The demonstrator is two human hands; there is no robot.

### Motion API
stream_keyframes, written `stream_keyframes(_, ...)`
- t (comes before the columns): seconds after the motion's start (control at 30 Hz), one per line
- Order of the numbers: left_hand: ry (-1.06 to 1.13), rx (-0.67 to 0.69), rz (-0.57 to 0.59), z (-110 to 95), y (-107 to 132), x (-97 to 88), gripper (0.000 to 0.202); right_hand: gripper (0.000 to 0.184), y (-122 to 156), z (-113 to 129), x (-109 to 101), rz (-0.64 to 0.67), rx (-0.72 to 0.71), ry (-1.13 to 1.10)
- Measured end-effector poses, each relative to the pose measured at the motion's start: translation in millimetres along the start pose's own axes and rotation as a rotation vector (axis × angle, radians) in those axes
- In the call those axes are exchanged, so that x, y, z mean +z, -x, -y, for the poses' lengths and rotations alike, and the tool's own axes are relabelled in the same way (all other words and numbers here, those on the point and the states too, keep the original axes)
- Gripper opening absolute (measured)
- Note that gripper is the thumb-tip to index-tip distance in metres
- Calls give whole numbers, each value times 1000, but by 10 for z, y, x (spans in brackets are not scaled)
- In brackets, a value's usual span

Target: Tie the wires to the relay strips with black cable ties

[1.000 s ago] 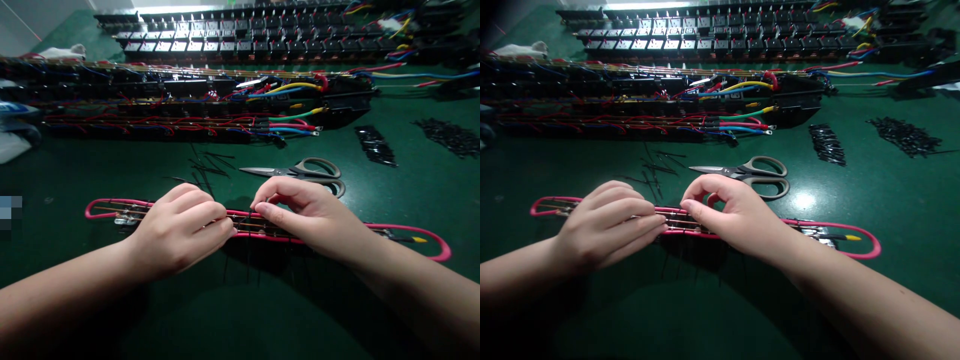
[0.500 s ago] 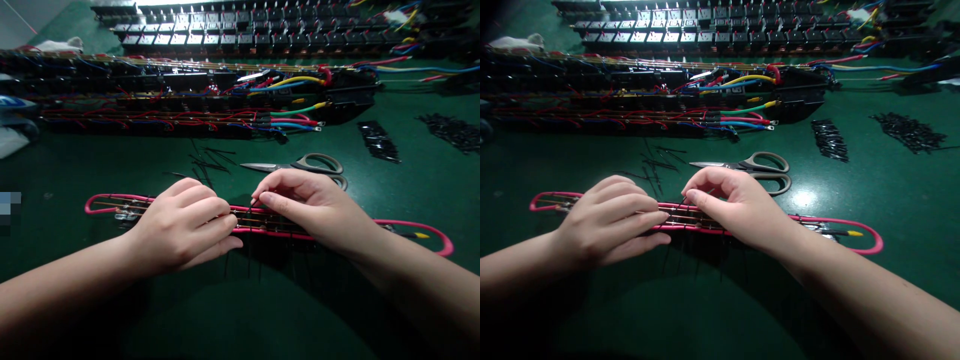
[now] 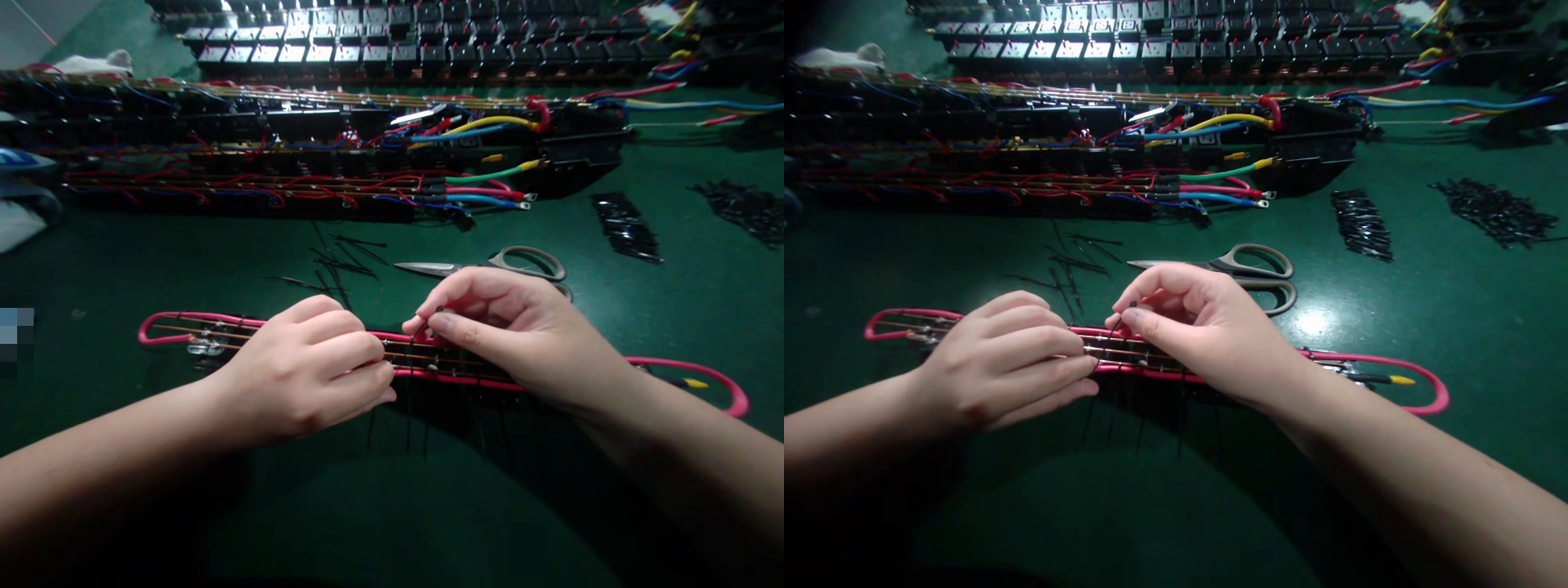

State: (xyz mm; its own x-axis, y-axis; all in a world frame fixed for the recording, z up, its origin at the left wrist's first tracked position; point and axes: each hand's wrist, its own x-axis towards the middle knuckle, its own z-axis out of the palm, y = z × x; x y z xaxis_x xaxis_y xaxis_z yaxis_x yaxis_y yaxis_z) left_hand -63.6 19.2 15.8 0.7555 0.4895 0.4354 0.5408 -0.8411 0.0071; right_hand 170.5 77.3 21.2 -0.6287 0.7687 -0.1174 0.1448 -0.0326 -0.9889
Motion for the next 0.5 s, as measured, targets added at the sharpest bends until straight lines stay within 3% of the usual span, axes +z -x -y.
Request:
stream_keyframes(0.27,5,-21,69,33,20,-72,10,4,2,17,-4,-46,-3,-36)
stream_keyframes(0.5,-4,-153,352,241,49,-258,53,5,-12,13,6,-71,13,-54)
